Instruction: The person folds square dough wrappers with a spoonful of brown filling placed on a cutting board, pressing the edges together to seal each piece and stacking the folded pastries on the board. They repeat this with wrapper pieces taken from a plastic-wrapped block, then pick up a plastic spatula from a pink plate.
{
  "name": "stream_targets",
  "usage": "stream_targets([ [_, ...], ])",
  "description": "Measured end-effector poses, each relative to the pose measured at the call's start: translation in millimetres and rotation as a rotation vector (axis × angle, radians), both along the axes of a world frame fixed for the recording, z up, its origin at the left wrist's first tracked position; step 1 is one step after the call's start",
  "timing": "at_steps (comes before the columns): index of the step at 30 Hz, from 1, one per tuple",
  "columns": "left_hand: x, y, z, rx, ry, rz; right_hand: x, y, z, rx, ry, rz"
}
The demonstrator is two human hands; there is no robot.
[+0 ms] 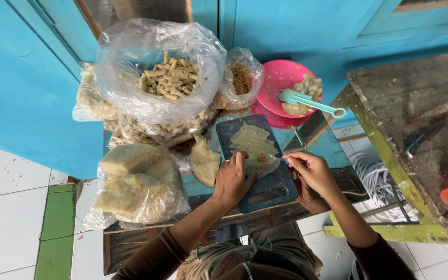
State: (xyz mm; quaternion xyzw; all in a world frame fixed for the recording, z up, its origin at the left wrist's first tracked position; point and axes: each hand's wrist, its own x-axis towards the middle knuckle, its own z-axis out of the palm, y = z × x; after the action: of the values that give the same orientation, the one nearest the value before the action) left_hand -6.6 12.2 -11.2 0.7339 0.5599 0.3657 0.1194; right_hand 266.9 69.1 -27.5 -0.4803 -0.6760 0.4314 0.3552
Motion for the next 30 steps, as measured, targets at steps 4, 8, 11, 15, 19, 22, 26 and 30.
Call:
stream_targets([
  [4, -0.1, -0.3, 1.0, -0.017, -0.007, -0.003, -5.2, -10.9, 5.7, 0.04, -0.003, 0.022],
  [8, 0.4, 0.1, 3.3, -0.017, 0.005, 0.005, -17.2, -18.0, 22.1, 0.159, -0.049, 0.013],
  [11, 1.9, 1.0, 4.7, -0.028, 0.02, 0.01, -26.7, -23.0, 33.2, 0.165, -0.123, -0.063],
  [15, 4.6, 2.1, 5.5, -0.016, 0.021, 0.037, -32.3, -30.2, 42.5, 0.583, -0.257, -0.044],
  [19, 5.4, 2.2, 5.3, -0.029, 0.015, 0.041, -30.8, -37.4, 44.5, 0.813, -0.336, 0.019],
  [22, 6.1, 1.9, 4.7, -0.023, 0.023, 0.048, -27.7, -41.3, 46.0, 0.873, -0.426, 0.038],
  [26, 5.4, 1.7, 4.2, -0.019, 0.01, 0.037, -27.6, -41.7, 53.6, 0.954, -0.407, 0.01],
  [30, 4.3, 1.4, 3.5, -0.013, 0.015, 0.025, -37.5, -48.0, 56.6, 0.728, -0.259, -0.077],
])
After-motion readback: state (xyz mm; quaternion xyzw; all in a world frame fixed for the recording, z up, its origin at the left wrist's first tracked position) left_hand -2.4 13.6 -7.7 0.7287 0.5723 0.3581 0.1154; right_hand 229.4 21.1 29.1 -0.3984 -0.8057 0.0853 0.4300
